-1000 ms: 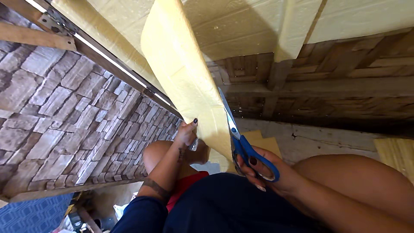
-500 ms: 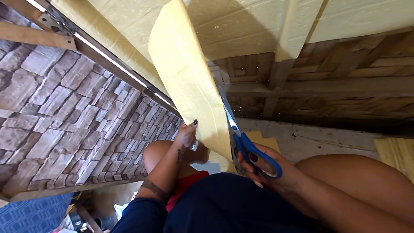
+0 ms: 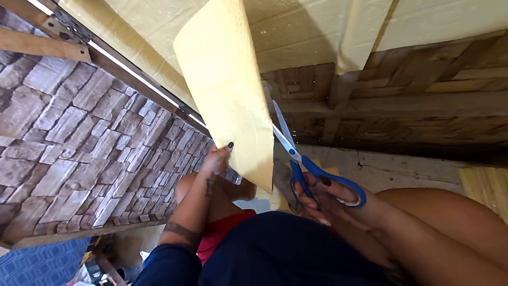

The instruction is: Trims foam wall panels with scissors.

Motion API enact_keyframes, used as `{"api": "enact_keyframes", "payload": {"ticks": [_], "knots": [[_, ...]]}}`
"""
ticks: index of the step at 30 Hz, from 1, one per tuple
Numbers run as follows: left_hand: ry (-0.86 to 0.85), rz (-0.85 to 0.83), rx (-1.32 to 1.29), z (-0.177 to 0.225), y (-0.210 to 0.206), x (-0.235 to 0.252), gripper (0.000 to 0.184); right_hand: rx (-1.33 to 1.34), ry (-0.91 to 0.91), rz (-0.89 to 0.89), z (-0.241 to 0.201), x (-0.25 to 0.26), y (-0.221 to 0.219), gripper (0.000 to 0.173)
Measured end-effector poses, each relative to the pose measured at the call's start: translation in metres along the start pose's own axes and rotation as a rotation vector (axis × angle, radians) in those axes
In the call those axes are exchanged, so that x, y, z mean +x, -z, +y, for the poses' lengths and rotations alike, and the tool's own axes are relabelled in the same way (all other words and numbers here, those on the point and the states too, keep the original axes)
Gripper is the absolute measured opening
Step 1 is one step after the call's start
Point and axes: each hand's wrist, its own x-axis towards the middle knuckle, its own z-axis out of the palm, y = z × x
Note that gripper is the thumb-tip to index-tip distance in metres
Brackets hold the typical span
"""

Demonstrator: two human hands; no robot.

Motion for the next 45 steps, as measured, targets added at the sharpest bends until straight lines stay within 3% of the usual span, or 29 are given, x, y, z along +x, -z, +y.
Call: {"api": "enact_keyframes", "payload": {"ticks": [6, 17, 29, 39, 42, 45], "knots": [[0.013, 0.000, 0.029, 0.005, 0.011, 0.003, 0.025, -0.002, -0.011, -0.001, 0.001, -0.001, 0.000, 0.055], [-0.002, -0.041, 0.021, 0.004, 0.002, -0.001, 0.018, -0.007, 0.021, -0.036, 0.007, 0.001, 0.000, 0.057], [0.035, 0.000, -0.030, 0.000, -0.005, 0.000, 0.018, 0.035, -0.005, 0.226, 0.002, 0.003, -0.019, 0.050], [0.050, -0.003, -0.046, -0.005, -0.007, -0.002, 0.022, -0.038, -0.010, 0.278, 0.003, 0.006, -0.022, 0.037], [0.048, 0.015, -0.037, -0.003, -0.007, -0.003, 0.021, -0.029, -0.027, 0.228, 0.003, 0.004, -0.019, 0.043], [0.024, 0.008, -0.004, 0.000, 0.004, -0.001, 0.019, -0.001, -0.035, 0.012, -0.001, -0.001, -0.001, 0.063]]}}
